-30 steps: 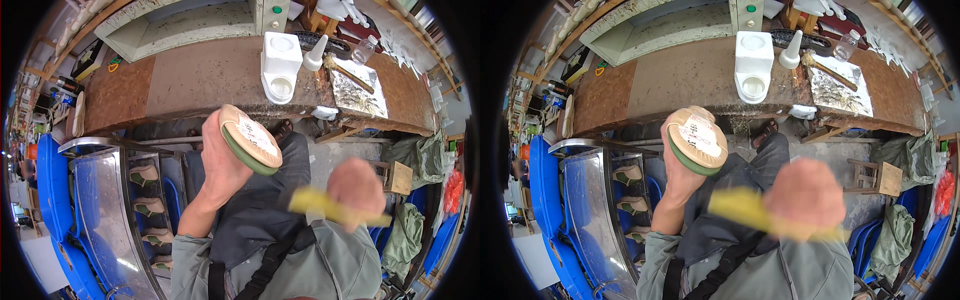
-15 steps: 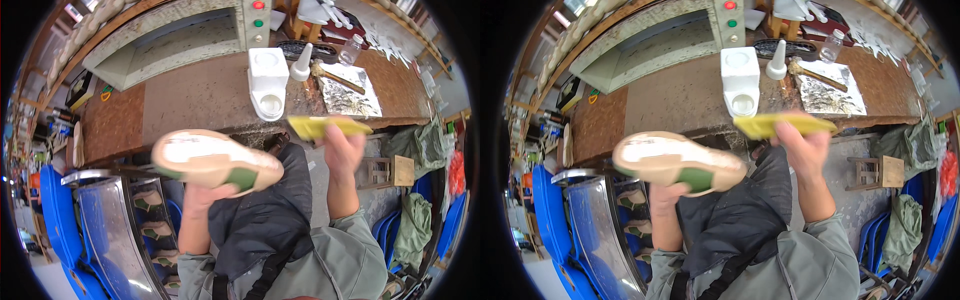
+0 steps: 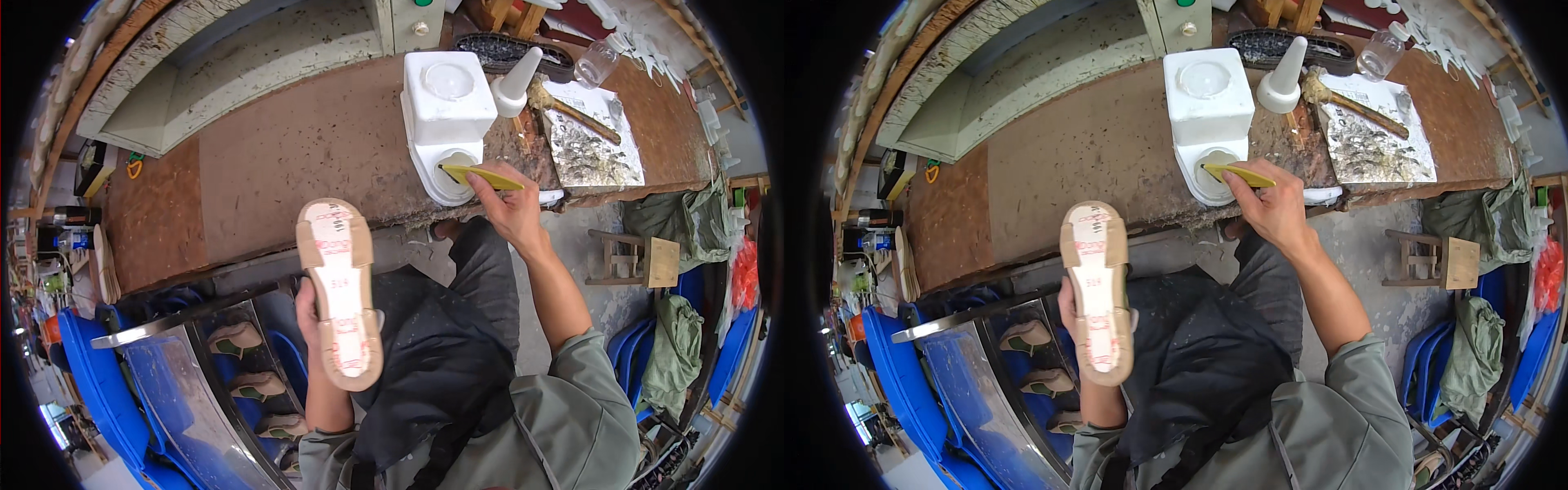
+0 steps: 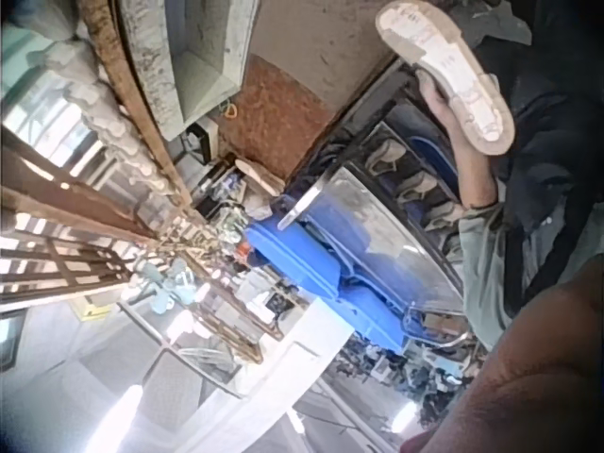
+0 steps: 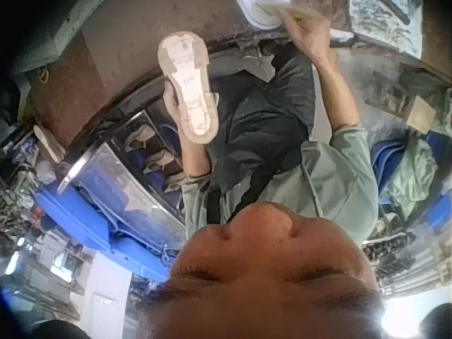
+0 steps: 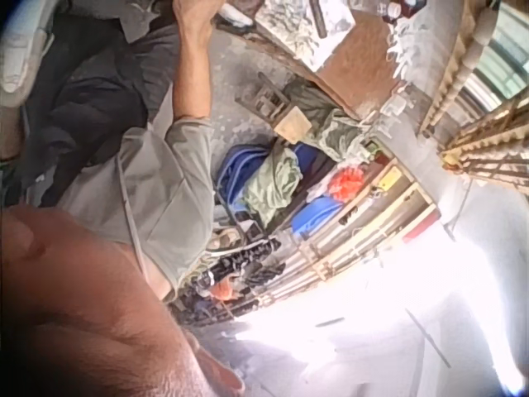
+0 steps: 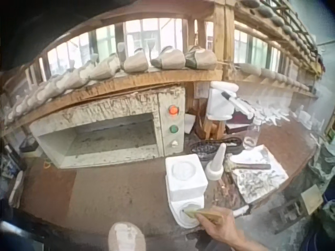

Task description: The worker is using a small yellow brush to apply dark adhesive or sealant along the seam where the green upper meets the beige sole of a sandal mounted on a shoe last, then placing the finished component on a drying rack.

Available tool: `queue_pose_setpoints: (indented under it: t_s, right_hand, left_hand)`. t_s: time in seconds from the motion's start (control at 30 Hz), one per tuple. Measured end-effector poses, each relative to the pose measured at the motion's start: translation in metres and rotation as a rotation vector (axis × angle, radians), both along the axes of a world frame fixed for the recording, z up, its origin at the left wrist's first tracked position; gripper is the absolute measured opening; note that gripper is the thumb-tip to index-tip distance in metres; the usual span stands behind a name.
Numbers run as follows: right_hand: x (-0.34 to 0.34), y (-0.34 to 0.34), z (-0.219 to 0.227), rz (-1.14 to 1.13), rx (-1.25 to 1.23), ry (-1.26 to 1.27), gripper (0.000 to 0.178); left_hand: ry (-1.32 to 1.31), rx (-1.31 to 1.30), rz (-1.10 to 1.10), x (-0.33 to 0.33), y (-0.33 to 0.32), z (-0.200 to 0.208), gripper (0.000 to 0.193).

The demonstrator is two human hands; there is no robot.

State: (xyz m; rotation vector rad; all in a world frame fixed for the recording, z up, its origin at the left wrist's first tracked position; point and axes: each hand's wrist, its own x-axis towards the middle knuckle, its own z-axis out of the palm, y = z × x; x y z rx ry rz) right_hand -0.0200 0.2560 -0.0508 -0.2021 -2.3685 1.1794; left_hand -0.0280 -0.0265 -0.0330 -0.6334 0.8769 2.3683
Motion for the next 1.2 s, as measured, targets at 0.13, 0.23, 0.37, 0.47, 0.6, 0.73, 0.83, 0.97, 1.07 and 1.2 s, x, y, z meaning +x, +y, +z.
queue_pose_setpoints:
  t_s: [0.13,0.23,0.37,0.47,0.6,0.73,0.83,0.97,1.07,1.2]
  right_hand:
    - [-0.001,-0.002,0.004,0.026,0.016,-0.03,0.014]
    - [0.001,-0.002,0.009,-0.067,-0.651,-0.207,0.013]
    - [0.013,-0.009,0.036,0.055,-0.939,0.004,0.013]
    - [0.024,-0.032,0.067,0.146,-0.777,0.097,0.013]
    - [0.021,-0.044,0.091,0.386,-0.368,0.257,0.014]
    - [0.019,-0.047,0.103,0.381,-0.295,0.376,0.014]
    - [0.027,-0.051,0.119,0.409,-0.215,0.379,0.015]
    - [0.038,-0.054,0.128,0.489,-0.187,0.429,0.015]
    - [0.046,-0.056,0.133,0.525,-0.216,0.435,0.016]
    - [0.058,-0.057,0.134,0.566,-0.245,0.46,0.017]
  left_hand:
    - [0.352,-0.158,-0.206,-0.005,0.002,-0.032,0.061]
    - [0.44,-0.211,-0.263,-0.011,0.003,-0.043,0.062]
    - [0.525,-0.188,-0.312,-0.011,0.015,-0.031,0.063]
    - [0.585,-0.118,-0.359,-0.007,0.022,-0.009,0.071]
    - [0.662,-0.078,-0.376,0.003,0.02,0.013,0.077]
    - [0.757,-0.057,-0.389,0.015,0.011,0.023,0.081]
    - [0.803,-0.073,-0.395,0.024,0.005,0.032,0.082]
    - [0.846,-0.143,-0.398,0.036,-0.002,0.048,0.083]
    - [0.864,-0.146,-0.42,0.043,-0.005,0.056,0.082]
    - [0.853,-0.138,-0.409,0.051,-0.004,0.065,0.082]
